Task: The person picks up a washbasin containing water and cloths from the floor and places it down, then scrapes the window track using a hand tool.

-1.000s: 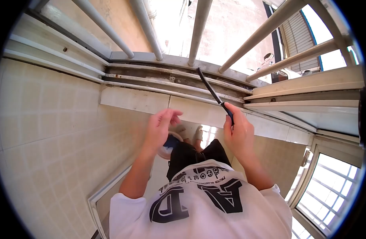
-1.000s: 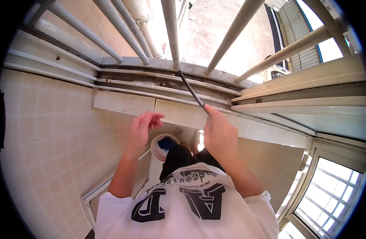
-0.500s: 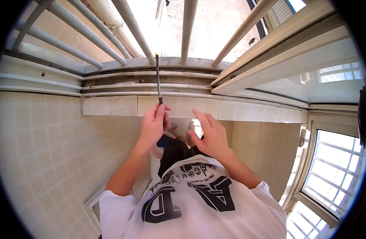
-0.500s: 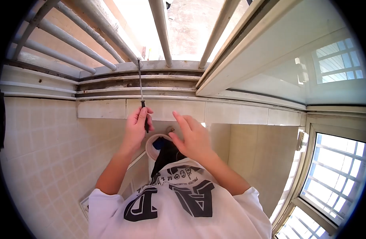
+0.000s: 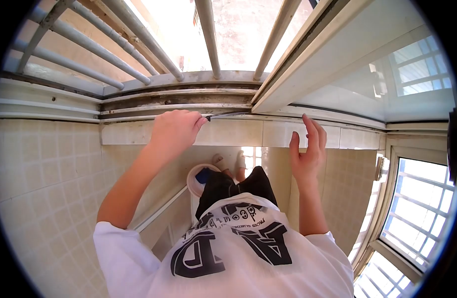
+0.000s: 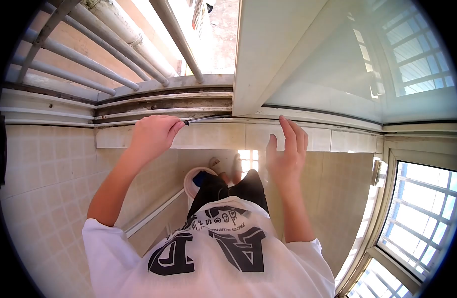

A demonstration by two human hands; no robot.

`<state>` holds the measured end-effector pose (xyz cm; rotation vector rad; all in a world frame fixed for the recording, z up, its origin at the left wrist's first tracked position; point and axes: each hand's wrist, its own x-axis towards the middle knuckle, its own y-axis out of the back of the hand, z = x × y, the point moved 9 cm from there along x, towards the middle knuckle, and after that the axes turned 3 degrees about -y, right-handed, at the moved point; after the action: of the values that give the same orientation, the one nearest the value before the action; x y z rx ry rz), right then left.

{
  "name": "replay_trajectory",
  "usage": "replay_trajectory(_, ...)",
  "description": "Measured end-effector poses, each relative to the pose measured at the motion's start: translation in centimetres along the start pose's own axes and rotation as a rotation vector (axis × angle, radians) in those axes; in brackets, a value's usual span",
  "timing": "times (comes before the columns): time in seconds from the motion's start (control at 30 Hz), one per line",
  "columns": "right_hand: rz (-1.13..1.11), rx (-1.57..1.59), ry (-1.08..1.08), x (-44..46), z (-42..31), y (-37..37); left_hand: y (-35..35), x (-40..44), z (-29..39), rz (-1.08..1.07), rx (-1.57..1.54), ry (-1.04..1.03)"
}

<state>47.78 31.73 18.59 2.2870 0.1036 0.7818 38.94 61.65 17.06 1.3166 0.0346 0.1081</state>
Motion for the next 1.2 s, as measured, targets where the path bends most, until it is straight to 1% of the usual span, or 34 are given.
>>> replay_trajectory(0.07,0.025,0.035,0.033,0.9,-1.3,-0.4,-0.6,1.7,0.1,-0.057,0.124,0.025)
replay_trajectory(0.17,-0.004,0.133,-0.058,2.8,-2.1,-1.4,-0.8,2.3,-0.8,-0.108,0.114,0.052)
replay_trajectory(0.23,-0.008,0.121,-0.048,4.0,-2.9,-1.6,-0.4,1.8,-1.8,-0.136,0.195,0.066)
replay_trajectory(0.37,-0.006,0.125,-0.056,6.0,-3.7,-1.4,3.1,-0.5,-7.6,-0.161,0.276,0.155)
replay_trajectory(0.47,-0.018,0.086,-0.045,6.3,-4.1,-1.2,5.4,-2.6,-10.1,-0.233,0.341,0.237)
replay_trajectory(0.57,-0.042,0.065,-0.016,6.6,-4.3,-1.2,3.3,-1.9,-7.6,-0.172,0.201,0.156)
replay_trajectory(0.63,-0.049,0.049,-0.009,6.7,-4.3,-1.2,-0.1,-0.2,-4.3,-0.057,0.068,0.031)
replay_trajectory(0.7,-0.030,0.069,-0.013,6.7,-4.4,-1.0,-3.4,1.7,-1.3,-0.074,0.006,-0.011)
replay_trajectory(0.8,-0.025,0.093,-0.017,7.1,-4.8,-0.8,-3.6,2.2,-1.9,-0.143,0.029,0.056)
replay_trajectory(0.87,-0.043,0.089,-0.012,7.1,-4.9,-0.8,-0.9,0.5,-5.7,-0.115,0.069,0.104)
replay_trajectory(0.93,-0.071,0.069,0.002,7.3,-4.7,-1.0,2.1,-1.7,-9.9,-0.234,0.145,0.248)
replay_trajectory(1.0,-0.088,0.065,0.007,7.4,-4.8,-1.0,3.6,-3.9,-13.4,-0.262,0.237,0.317)
replay_trajectory(1.1,-0.096,0.064,0.002,7.4,-4.9,-1.1,4.2,-3.5,-12.1,-0.210,0.210,0.265)
replay_trajectory(1.13,-0.094,0.063,-0.004,7.3,-4.9,-1.1,3.3,-2.3,-10.7,-0.235,0.190,0.211)
replay_trajectory(1.2,-0.086,0.080,0.013,7.3,-4.9,-1.1,0.6,-0.3,-6.6,-0.102,0.069,0.049)
